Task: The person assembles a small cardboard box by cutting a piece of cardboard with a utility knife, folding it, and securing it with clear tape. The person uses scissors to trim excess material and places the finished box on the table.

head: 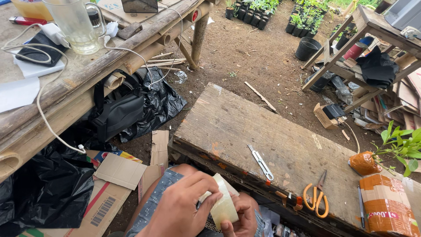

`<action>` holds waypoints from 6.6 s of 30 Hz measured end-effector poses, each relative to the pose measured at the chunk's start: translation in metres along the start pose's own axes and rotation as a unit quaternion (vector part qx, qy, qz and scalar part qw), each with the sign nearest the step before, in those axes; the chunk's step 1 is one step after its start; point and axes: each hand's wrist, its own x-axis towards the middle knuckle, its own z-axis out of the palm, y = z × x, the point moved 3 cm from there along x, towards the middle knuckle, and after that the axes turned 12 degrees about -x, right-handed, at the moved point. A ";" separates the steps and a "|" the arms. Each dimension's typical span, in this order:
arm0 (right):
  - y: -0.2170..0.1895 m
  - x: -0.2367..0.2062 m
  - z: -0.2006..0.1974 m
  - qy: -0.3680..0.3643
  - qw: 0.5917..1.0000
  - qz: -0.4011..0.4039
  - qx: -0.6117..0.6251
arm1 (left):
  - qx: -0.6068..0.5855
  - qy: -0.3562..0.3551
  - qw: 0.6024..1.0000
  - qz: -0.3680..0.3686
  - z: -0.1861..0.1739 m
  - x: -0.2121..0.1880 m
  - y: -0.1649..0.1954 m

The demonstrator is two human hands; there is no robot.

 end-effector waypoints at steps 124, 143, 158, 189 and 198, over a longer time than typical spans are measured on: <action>-0.136 0.076 -0.075 -0.226 0.856 0.346 -0.312 | -0.217 -0.295 0.930 -0.021 0.061 -0.015 -0.101; -0.078 0.014 -0.120 -0.132 0.919 0.347 -0.135 | 0.018 -0.370 0.929 0.011 0.088 0.000 -0.067; -0.080 0.022 -0.096 -0.135 0.929 0.319 -0.131 | 0.158 -0.441 0.882 0.044 0.121 0.014 -0.047; -0.024 -0.050 -0.076 -0.055 0.887 0.455 -0.058 | 0.267 0.041 0.960 0.071 0.102 -0.054 -0.057; -0.019 -0.100 -0.057 -0.013 0.909 0.416 0.009 | 0.003 0.030 0.999 0.035 0.075 -0.064 -0.066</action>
